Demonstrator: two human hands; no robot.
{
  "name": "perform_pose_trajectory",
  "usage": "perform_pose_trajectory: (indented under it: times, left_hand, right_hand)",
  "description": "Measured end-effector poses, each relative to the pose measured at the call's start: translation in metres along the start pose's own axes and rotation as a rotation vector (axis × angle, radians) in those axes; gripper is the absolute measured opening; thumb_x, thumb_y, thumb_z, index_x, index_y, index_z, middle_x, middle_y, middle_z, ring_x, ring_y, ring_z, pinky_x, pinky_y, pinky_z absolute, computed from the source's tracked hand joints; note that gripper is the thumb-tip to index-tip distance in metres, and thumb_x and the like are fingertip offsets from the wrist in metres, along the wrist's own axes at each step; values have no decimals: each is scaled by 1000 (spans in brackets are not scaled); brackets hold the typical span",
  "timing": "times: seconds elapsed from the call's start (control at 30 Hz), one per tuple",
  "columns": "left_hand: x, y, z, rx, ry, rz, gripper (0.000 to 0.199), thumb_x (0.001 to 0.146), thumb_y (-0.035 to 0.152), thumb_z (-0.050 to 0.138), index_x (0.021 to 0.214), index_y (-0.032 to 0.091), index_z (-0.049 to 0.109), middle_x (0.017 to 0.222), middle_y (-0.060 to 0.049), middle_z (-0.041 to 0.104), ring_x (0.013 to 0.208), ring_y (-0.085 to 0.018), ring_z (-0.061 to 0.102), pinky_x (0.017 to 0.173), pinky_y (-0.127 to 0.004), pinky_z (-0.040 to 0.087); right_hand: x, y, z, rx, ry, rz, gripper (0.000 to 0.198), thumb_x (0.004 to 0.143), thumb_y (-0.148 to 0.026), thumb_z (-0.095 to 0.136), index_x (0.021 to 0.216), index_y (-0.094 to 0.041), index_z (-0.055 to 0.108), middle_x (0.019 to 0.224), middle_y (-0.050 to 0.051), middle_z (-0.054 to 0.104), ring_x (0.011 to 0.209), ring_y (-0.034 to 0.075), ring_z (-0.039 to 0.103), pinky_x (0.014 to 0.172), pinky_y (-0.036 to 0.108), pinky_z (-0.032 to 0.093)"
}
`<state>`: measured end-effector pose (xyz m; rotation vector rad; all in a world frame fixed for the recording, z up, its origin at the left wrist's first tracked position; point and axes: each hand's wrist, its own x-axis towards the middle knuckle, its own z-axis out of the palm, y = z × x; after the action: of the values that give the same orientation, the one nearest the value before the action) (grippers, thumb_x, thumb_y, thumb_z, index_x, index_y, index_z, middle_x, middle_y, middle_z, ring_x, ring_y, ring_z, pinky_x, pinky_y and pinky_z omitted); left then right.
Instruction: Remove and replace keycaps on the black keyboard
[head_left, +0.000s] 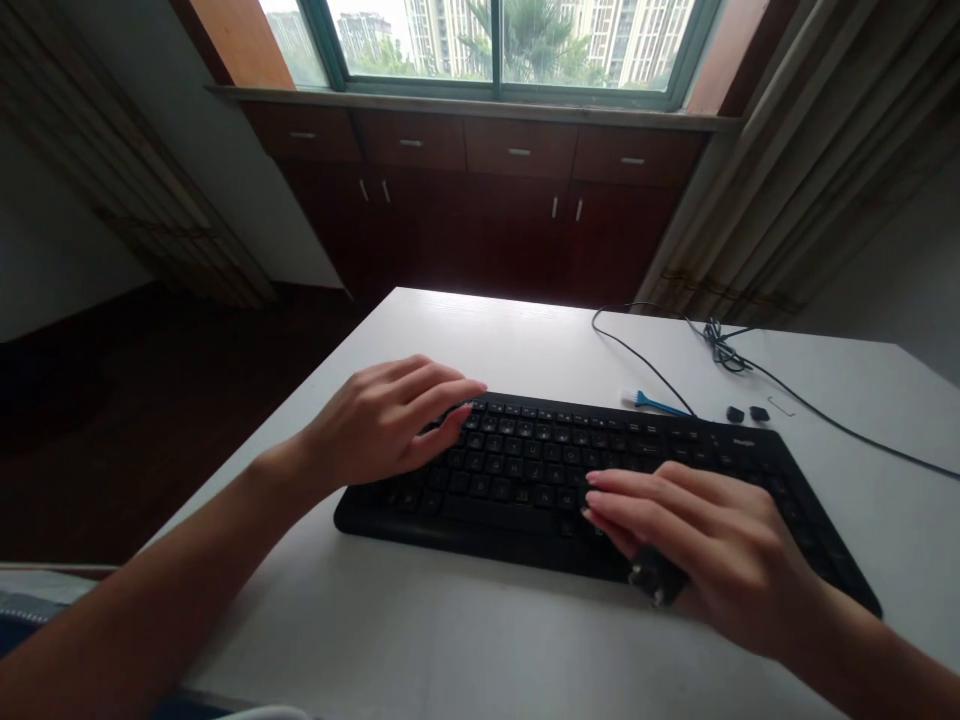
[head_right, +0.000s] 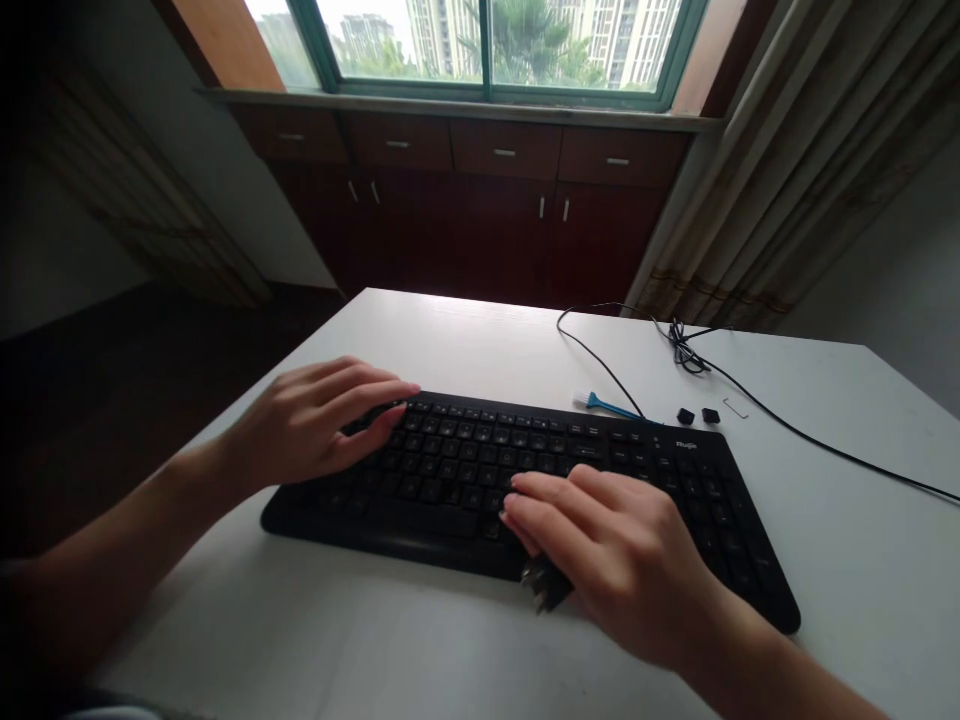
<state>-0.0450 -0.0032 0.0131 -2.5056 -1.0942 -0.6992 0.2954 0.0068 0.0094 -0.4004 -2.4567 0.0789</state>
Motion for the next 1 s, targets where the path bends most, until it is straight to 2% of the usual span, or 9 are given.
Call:
perform_pose_trajectory:
  times: [0.13, 0.27, 0.37, 0.57, 0.73, 1.0]
  left_hand:
    - [9, 29, 2, -81, -1, 104, 39, 89, 13, 71, 127, 17, 62, 106, -5, 74, 89, -19, 67, 82, -34, 58]
    - [12, 44, 6, -159, -3, 172, 32, 91, 12, 69, 122, 14, 64, 103, -6, 75, 89, -19, 67, 82, -33, 58]
    - [12, 45, 8, -176, -12, 167, 29, 92, 13, 67, 120, 14, 64, 102, -6, 74, 90, -19, 68, 82, -33, 59]
    - [13, 49, 3, -184, -21, 183, 26, 93, 14, 65, 119, 15, 64, 102, -7, 74, 90, -20, 68, 80, -33, 61]
    - [16, 53, 1, -195, -36, 204, 23, 94, 14, 62, 117, 16, 64, 100, -7, 74, 88, -19, 68, 78, -32, 61]
    - [15, 52, 5, -228, -37, 198, 26, 93, 12, 63, 118, 14, 64, 101, -7, 74, 88, -20, 68, 77, -32, 60]
  right_hand:
    - [-1, -13, 9, 36, -54, -8, 20, 92, -7, 66, 110, -15, 73, 109, 6, 80, 72, 18, 68, 64, 33, 54]
    - [-4, -12, 13, 60, -85, 40, 23, 93, -8, 65, 112, -16, 72, 106, 7, 78, 73, 18, 66, 63, 32, 51]
    - [-5, -12, 13, 121, -90, 86, 22, 92, -7, 67, 112, -15, 72, 100, 7, 76, 71, 16, 65, 62, 31, 51]
    - [-6, -12, 12, 146, -115, 93, 25, 92, -8, 65, 114, -18, 71, 101, 7, 76, 74, 16, 68, 66, 29, 54]
    - [-9, -12, 13, 107, -105, 99, 25, 91, -10, 69, 114, -19, 72, 111, 9, 76, 79, 18, 70, 68, 31, 56]
    - [-8, -15, 17, 154, -57, 122, 36, 90, -9, 72, 125, -13, 63, 107, 9, 77, 83, 17, 72, 74, 31, 59]
